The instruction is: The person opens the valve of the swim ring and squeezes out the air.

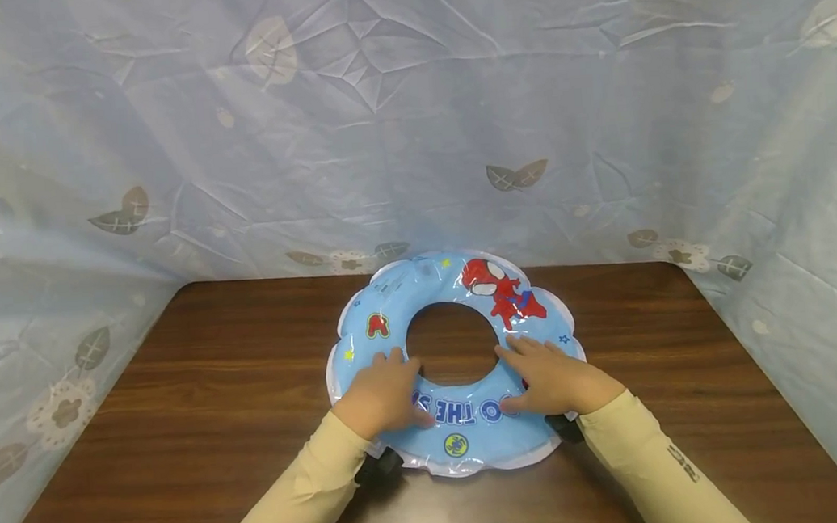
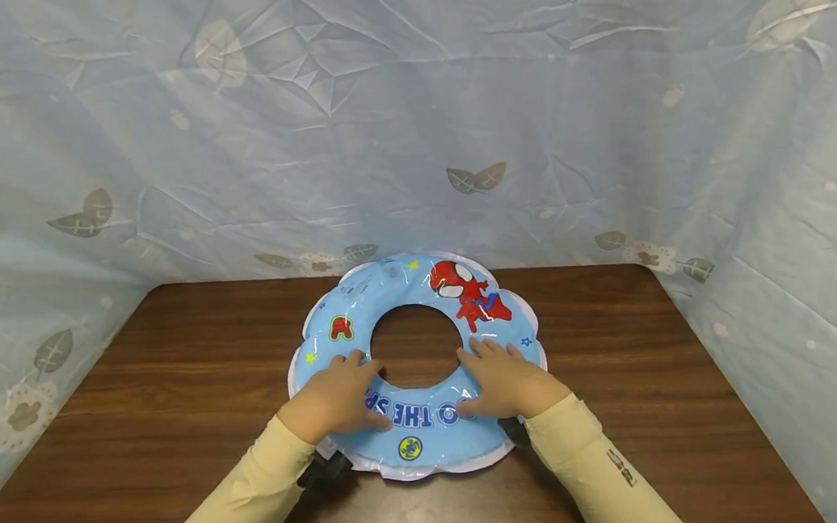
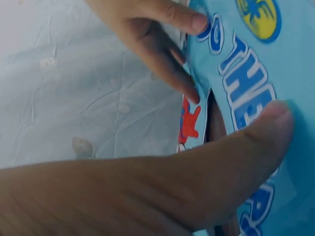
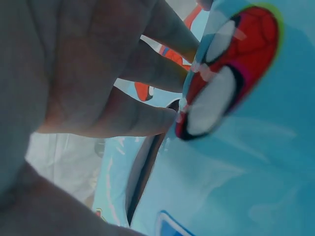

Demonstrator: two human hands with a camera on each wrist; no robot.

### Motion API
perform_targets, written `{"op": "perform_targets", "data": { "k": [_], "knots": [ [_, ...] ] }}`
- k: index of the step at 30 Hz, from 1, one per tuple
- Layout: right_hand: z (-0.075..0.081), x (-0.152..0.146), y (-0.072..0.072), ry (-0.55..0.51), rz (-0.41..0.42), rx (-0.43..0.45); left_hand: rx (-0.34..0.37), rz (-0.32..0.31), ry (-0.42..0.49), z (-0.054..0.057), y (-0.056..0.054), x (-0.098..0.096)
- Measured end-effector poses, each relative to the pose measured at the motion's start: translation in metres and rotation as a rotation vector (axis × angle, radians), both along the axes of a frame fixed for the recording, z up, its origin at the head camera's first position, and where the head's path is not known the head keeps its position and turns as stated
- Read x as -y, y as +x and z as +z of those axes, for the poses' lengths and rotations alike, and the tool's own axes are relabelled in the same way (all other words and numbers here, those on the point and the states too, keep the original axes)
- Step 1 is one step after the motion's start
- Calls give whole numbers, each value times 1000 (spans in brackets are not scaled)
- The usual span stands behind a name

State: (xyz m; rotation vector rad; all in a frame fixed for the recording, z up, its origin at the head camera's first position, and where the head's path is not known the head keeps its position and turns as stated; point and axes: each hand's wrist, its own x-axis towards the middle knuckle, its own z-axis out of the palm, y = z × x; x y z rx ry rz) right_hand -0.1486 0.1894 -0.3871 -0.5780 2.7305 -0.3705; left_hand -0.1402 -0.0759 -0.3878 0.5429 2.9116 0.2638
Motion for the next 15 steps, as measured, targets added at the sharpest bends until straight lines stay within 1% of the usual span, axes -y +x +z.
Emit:
{"op": "perform_targets", "data": {
  "k": [2,4,6,10,13,15],
  "knots": [
    [-2,0,0,5,2,2,-34,-12,-2,-1,-4,4],
    [-3,1,1,7,3,6,-50,-22,-6,-2,-8,7],
    [-4,1,1,6,-6,10,-32,-32,-10,-2,-12,11],
    [-5,2,1,9,-26,20,39,-41,-4,-1,-17,16],
    [-7,2,0,13,-34,25,62,-37,0,-2,-20,18],
    [-7,2,0,14,-38,29,65,-35,-4,-5,-21,19]
  ]
}}
